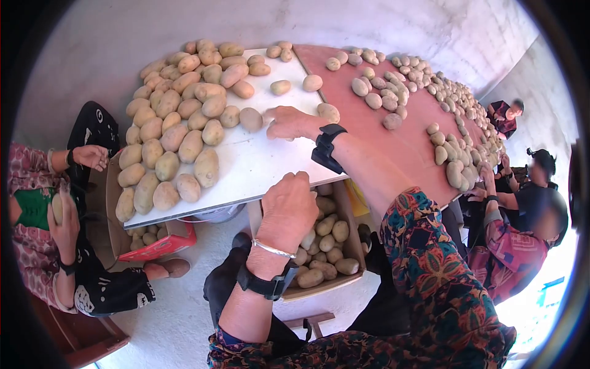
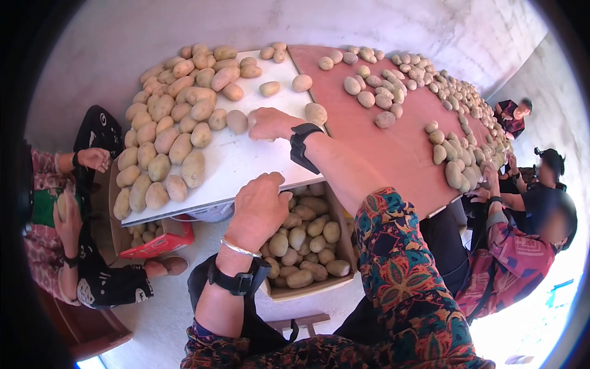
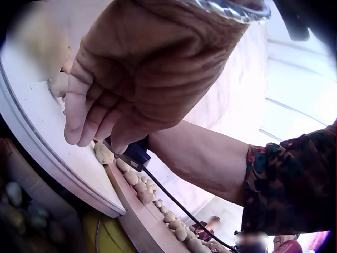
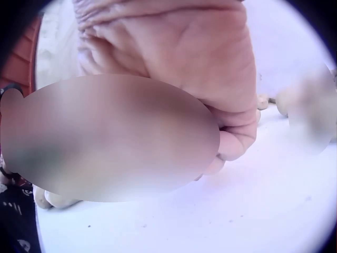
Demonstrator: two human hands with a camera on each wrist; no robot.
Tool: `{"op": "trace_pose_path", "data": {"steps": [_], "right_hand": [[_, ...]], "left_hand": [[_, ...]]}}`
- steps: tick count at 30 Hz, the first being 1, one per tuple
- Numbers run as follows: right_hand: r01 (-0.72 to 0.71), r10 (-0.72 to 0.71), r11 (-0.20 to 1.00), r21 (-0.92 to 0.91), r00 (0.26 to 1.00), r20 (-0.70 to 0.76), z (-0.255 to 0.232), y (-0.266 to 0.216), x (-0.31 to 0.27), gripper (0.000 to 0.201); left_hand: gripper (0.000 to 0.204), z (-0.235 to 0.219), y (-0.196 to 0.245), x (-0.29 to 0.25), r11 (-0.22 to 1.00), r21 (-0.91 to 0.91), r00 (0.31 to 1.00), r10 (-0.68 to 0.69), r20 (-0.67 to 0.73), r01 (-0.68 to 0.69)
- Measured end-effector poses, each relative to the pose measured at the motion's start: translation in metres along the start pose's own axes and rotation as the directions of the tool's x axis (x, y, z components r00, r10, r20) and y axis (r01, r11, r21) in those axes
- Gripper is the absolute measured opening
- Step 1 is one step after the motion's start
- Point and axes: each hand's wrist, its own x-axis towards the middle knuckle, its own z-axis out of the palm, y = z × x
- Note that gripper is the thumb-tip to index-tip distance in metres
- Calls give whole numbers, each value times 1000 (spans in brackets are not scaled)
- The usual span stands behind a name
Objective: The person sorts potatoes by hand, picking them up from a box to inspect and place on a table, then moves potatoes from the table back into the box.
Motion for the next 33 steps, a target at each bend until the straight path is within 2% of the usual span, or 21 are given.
{"op": "trace_pose_path", "data": {"steps": [1,2,3,4,6,7,8,9,10,14,16,17,19,21,22,24,25,27,28,30,33], "right_hand": [[1,-1,1000,-2,1000,1,5,9,4,42],[-34,40,999,35,980,-195,9,18,8,40],[-61,87,995,78,920,-382,7,19,7,39],[-62,87,995,77,920,-382,4,19,7,39],[-143,201,968,208,935,-292,-8,17,3,39],[-150,200,942,302,969,-143,-13,9,-4,38],[-151,202,941,302,969,-145,-11,6,-6,38],[-14,29,958,285,998,-49,-7,8,-4,42],[125,-145,951,283,988,50,-3,10,-1,47],[189,-186,974,129,982,-35,15,7,16,48],[-122,131,990,74,984,-122,8,5,13,48],[-134,136,991,26,953,-269,6,8,8,42],[-217,207,976,13,907,-366,-7,33,7,40],[-352,340,934,62,822,-456,-24,50,-2,37],[-356,343,932,59,822,-455,-31,56,-10,37],[-461,424,884,78,721,-548,-45,70,-25,33],[-462,424,883,76,721,-548,-50,83,-30,33],[-423,429,898,124,775,-464,-55,101,-36,33],[-423,429,898,124,775,-463,-54,102,-37,33],[-493,489,868,66,821,-294,-55,101,-41,38],[-481,487,873,81,849,-205,-50,91,-49,43]], "left_hand": [[20,0,0,0,1000,-2,1000,-1,-1,1],[21,-1,1,0,1000,2,1000,-3,-5,3],[21,-1,1,0,1000,5,1000,-5,-7,5],[21,-1,1,0,1000,4,1000,-6,-7,6],[21,-1,2,0,1000,6,1000,-2,3,2],[21,1,3,0,1000,6,1000,1,5,-1],[21,3,2,1,1000,9,1000,0,6,0],[22,3,2,1,1000,14,1000,-2,6,2],[22,3,2,0,1000,15,1000,0,6,0],[24,-2,3,-1,1000,5,1000,-11,24,11],[25,-2,1,-2,1000,-5,999,-16,33,17],[25,-2,0,-2,1000,-4,1000,-19,15,19],[26,-2,0,-1,1000,-6,1000,-23,-2,23],[26,-5,1,-1,999,6,999,-39,22,39],[26,-5,1,-1,999,1,999,-38,25,38],[27,-4,-1,-2,1000,-2,1000,-6,-5,6],[27,-5,0,-2,1000,-4,1000,-5,-5,5],[27,-5,0,-2,1000,8,1000,-23,16,23],[27,-5,0,-3,1000,7,1000,-23,16,23],[27,-4,0,-3,1000,7,1000,-20,5,20],[26,-4,2,-3,1000,15,999,-26,30,26]]}}
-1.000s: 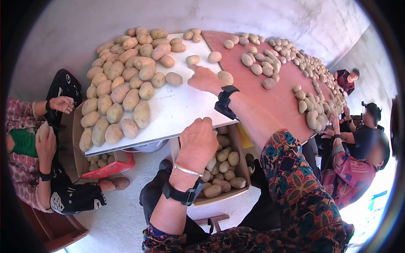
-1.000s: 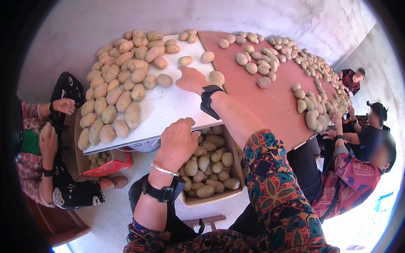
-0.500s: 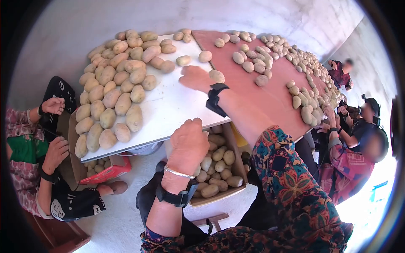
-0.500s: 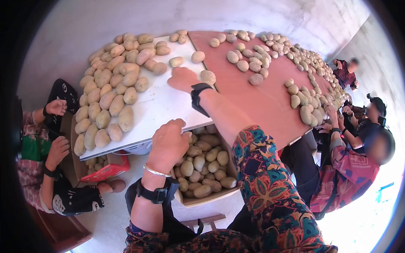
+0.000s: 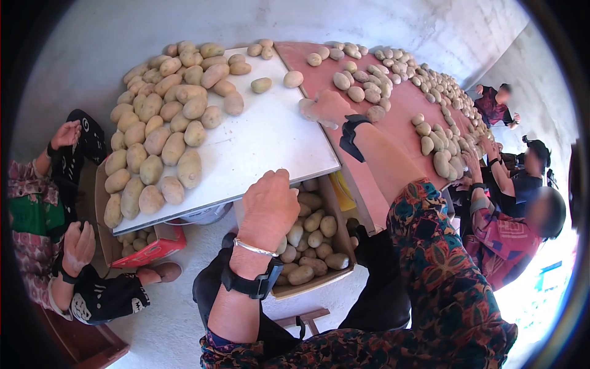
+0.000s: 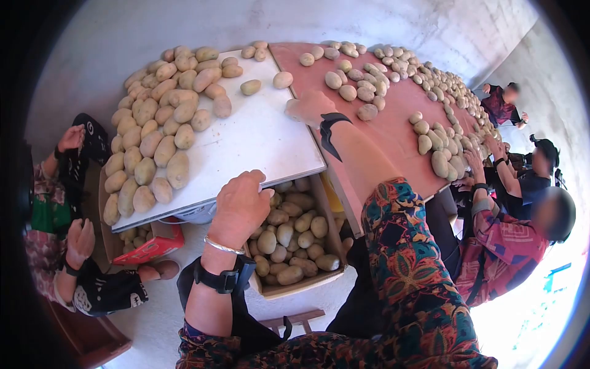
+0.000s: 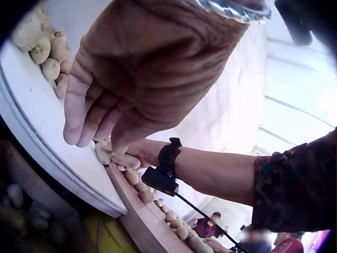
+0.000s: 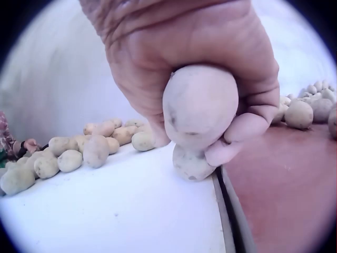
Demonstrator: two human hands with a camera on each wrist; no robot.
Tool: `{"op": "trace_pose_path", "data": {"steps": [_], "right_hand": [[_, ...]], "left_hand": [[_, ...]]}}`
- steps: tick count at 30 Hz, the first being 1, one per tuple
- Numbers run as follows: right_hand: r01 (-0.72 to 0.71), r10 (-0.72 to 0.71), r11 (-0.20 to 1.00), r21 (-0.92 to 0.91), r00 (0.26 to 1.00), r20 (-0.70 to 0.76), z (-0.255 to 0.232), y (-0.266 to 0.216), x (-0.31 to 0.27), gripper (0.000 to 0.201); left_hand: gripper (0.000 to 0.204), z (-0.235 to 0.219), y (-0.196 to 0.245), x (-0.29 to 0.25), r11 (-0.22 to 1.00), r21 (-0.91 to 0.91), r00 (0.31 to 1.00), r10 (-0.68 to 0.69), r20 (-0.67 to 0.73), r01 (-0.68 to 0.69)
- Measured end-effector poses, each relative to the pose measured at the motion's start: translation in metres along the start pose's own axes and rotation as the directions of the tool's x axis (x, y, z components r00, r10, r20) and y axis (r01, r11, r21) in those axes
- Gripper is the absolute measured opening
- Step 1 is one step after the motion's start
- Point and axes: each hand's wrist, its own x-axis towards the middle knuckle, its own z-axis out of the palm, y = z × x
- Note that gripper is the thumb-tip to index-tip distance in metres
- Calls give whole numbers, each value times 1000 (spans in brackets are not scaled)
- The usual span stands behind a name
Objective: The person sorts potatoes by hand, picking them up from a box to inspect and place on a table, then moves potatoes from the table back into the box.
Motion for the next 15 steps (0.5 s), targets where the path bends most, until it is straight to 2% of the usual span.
{"op": "trace_pose_path", "data": {"steps": [1,3,7,9,13,15], "right_hand": [[2,-2,1000,3,1000,1,2,-2,-2,43],[31,-51,989,-144,989,-139,7,-4,-1,44],[44,-64,985,-169,991,-114,10,-6,7,44],[98,-133,952,-289,985,-105,14,-5,11,44],[97,-145,941,-324,981,-129,20,-13,10,42],[93,-115,980,-174,986,-120,15,-20,-7,42]], "left_hand": [[26,0,0,0,1000,3,1000,-1,0,1],[26,1,0,1,1000,12,1000,6,-1,-6],[26,2,-1,1,1000,12,1000,14,1,-14],[26,2,-1,2,1000,26,1000,13,1,-13],[25,3,-2,2,1000,22,1000,18,-14,-17],[25,3,-3,2,999,10,999,30,-26,-30]]}}
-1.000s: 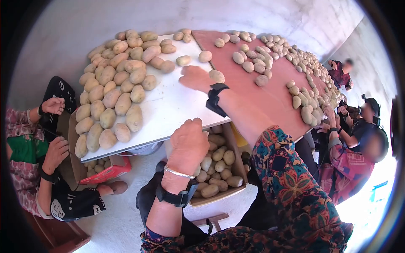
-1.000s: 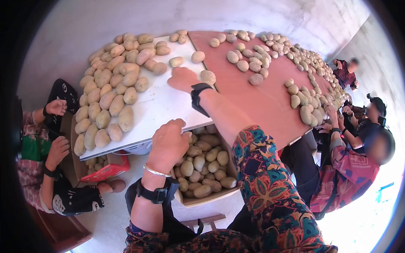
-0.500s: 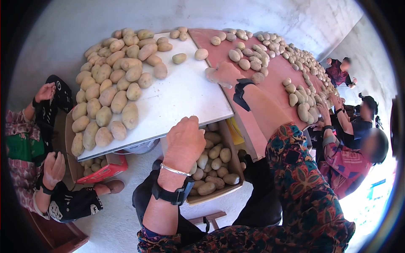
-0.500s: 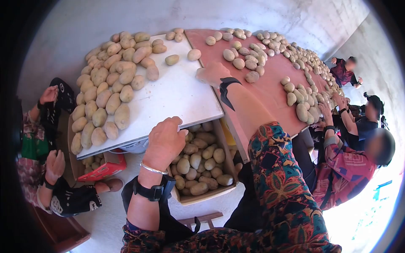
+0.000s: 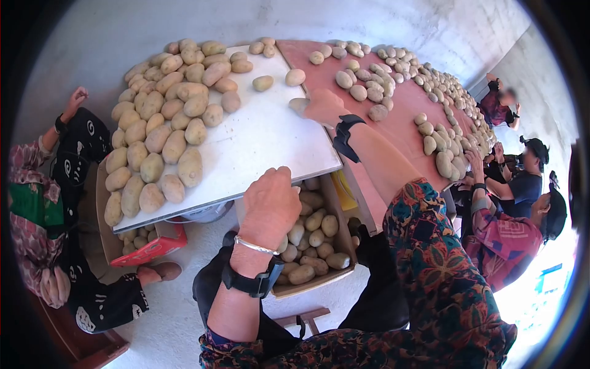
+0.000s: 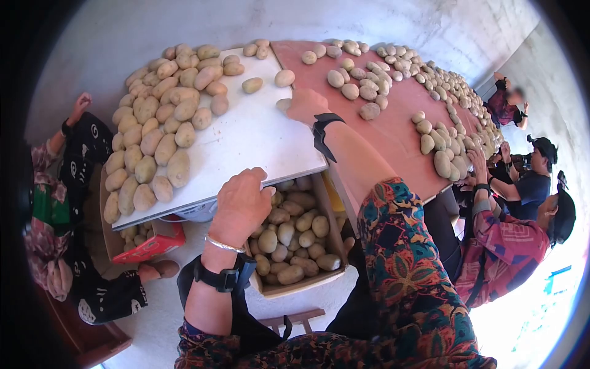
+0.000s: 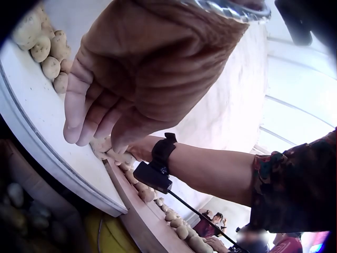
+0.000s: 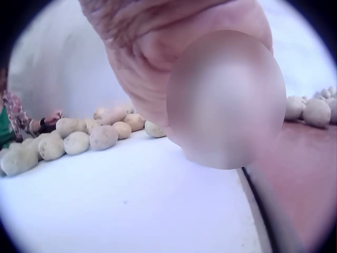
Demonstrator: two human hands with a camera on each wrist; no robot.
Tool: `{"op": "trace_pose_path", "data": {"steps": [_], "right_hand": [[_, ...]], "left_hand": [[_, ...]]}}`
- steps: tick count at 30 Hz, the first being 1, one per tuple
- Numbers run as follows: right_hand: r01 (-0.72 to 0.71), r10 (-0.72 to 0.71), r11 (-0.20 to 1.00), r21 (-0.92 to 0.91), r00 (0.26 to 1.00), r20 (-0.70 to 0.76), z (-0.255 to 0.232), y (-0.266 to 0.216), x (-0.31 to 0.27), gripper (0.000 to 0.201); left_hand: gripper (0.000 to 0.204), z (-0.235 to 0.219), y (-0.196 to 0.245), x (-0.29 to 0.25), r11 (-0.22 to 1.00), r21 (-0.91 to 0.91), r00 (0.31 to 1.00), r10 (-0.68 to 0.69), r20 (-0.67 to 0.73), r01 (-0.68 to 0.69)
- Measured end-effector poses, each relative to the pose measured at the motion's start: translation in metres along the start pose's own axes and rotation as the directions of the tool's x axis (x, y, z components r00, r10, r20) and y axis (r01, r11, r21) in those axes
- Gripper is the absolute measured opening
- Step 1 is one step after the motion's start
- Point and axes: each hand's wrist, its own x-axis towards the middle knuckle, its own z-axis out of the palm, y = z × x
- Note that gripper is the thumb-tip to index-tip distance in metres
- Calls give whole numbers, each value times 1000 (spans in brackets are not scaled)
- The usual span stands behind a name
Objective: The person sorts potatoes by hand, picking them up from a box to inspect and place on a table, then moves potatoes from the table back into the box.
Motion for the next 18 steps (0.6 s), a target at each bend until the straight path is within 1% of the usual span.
{"op": "trace_pose_path", "data": {"steps": [1,3,4,6,7,9,10,12,13,15,16,18], "right_hand": [[-2,2,1000,0,1000,3,-1,-1,-3,42],[151,-150,987,-50,988,32,0,1,-6,41],[150,-149,987,-49,988,32,0,3,-7,41],[281,-277,959,-41,957,90,-1,9,-7,44],[283,-279,958,-42,956,91,1,10,-6,44],[292,-294,956,40,953,71,6,13,-5,57],[292,-294,956,40,953,71,6,13,-5,57],[359,-358,933,-12,933,42,10,11,-8,51],[357,-356,934,-11,933,42,11,9,-11,51],[359,-360,926,-117,933,16,16,5,-14,48],[361,-361,925,-116,932,17,21,4,-11,48],[293,-300,949,-115,952,-56,31,1,-6,48]], "left_hand": [[25,0,1,0,1000,-1,1000,-1,3,1],[24,0,3,0,1000,8,1000,-8,17,8],[24,0,3,0,1000,8,1000,-8,18,8],[24,2,2,-1,1000,7,1000,21,6,-21],[24,2,3,-1,1000,6,1000,20,4,-20],[24,2,4,0,1000,14,1000,12,13,-13],[24,2,4,0,1000,15,1000,12,13,-12],[24,2,5,0,1000,12,1000,4,18,-4],[24,2,5,0,1000,12,1000,4,21,-5],[23,4,5,0,1000,11,1000,16,14,-16],[23,4,5,0,1000,11,1000,14,14,-14],[23,4,5,1,1000,16,1000,23,9,-23]]}}
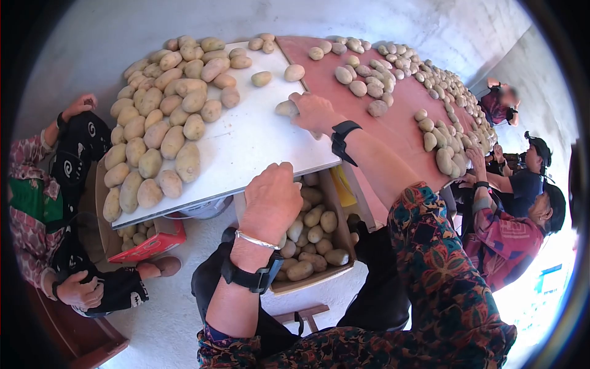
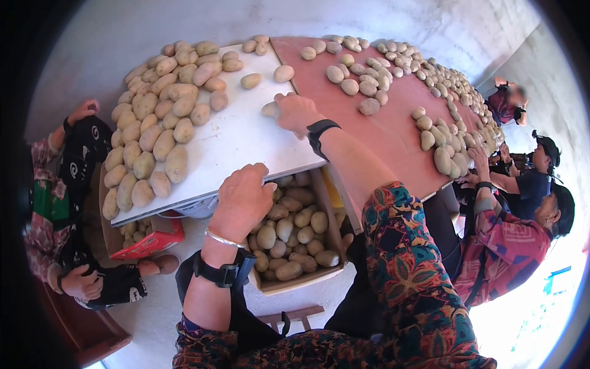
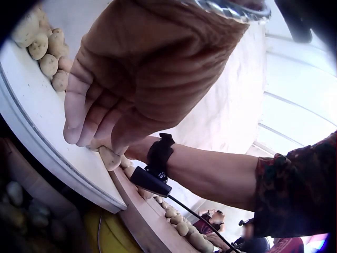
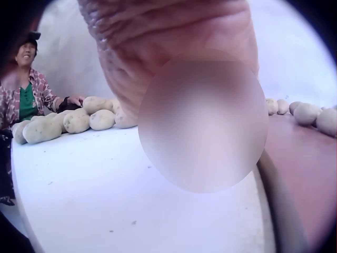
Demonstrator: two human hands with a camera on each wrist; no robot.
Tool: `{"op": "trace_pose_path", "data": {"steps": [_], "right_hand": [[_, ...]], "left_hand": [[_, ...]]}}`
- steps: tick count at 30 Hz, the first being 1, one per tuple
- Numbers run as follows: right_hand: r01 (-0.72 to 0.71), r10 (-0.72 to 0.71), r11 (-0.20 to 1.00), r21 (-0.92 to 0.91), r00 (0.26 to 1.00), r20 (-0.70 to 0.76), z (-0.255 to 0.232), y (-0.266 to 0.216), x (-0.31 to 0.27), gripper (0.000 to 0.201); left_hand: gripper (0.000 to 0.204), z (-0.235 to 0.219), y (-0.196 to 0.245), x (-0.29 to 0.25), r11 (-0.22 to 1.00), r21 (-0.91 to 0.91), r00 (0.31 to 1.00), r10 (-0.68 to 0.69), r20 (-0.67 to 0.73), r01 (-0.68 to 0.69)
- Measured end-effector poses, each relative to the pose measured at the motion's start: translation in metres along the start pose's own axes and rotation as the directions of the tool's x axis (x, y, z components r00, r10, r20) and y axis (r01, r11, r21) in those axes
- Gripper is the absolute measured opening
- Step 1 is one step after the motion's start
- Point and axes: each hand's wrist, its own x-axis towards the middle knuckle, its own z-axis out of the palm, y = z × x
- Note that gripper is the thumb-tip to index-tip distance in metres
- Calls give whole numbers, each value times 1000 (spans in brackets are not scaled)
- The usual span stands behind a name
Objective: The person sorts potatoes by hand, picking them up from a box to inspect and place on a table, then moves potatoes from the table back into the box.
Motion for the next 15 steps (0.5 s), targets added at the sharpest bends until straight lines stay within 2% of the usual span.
{"op": "trace_pose_path", "data": {"steps": [1,3,4,5,6,7,9,10,12,13,15], "right_hand": [[1,-1,1000,1,1000,1,1,2,1,48],[-118,89,927,357,991,96,2,7,3,48],[-116,87,927,358,992,97,5,9,3,48],[-156,100,749,644,987,122,8,10,2,52],[-183,107,486,854,983,149,6,10,-1,56],[-184,111,488,853,983,149,2,10,-6,56],[-228,-70,67,971,970,232,-6,7,-23,49],[-228,-69,68,971,970,232,-10,6,-31,49],[-314,-259,-147,938,927,270,-19,4,-52,49],[-317,-258,-150,936,927,273,-22,0,-62,49],[-323,-360,-263,909,907,218,-29,-7,-83,50]], "left_hand": [[23,-1,0,0,1000,0,1000,-2,0,2],[23,-3,0,0,1000,1,1000,-17,9,17],[23,-4,0,1,1000,2,1000,-20,8,20],[23,-5,1,1,999,6,999,-47,16,46],[23,-6,2,2,997,8,997,-71,25,71],[23,-5,2,3,998,6,997,-67,26,67],[25,-4,0,5,993,-10,993,-114,-8,114],[25,-3,-1,6,994,-11,994,-113,-8,113],[28,-2,-3,6,996,-53,987,-74,-140,67],[28,-1,-4,5,996,-53,988,-75,-135,68],[34,1,-6,7,983,-178,963,-85,-255,40]]}}
